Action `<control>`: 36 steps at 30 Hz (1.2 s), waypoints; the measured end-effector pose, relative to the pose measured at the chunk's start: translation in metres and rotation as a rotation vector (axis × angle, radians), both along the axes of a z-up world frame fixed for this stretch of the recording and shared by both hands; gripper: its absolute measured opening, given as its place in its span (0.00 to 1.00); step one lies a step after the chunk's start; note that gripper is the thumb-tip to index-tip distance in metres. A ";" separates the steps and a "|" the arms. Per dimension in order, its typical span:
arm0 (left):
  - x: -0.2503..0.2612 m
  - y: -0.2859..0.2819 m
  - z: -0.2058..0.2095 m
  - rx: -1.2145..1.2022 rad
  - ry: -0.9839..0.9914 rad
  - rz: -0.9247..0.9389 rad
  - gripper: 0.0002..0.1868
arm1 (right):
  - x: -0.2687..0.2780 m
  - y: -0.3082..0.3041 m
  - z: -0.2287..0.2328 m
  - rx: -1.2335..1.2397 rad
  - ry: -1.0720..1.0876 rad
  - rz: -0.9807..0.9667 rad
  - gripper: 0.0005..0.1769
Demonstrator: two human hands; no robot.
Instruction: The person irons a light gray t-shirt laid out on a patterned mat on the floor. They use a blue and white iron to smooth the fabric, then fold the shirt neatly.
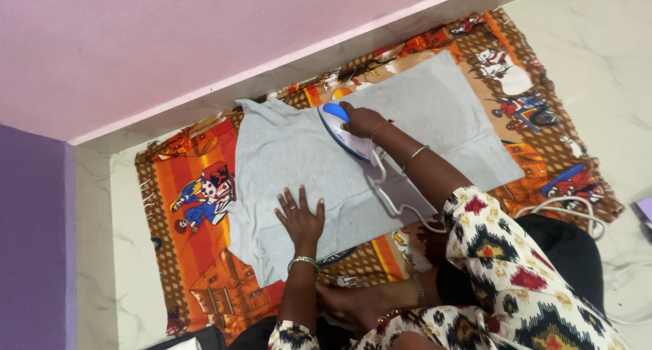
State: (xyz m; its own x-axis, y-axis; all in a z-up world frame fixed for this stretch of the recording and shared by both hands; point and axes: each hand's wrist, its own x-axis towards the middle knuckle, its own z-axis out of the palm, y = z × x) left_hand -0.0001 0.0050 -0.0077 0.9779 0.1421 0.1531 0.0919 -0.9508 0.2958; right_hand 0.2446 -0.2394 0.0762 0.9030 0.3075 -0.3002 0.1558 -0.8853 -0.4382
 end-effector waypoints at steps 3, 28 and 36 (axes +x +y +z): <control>0.000 -0.002 -0.001 -0.001 -0.010 0.006 0.39 | -0.019 -0.011 0.009 -0.015 0.055 -0.101 0.43; 0.001 -0.001 -0.002 -0.016 -0.019 0.021 0.40 | -0.059 -0.097 0.024 -0.122 -0.108 0.200 0.46; -0.001 0.000 -0.007 -0.020 -0.035 0.018 0.40 | -0.038 -0.061 0.034 -0.148 -0.123 0.381 0.38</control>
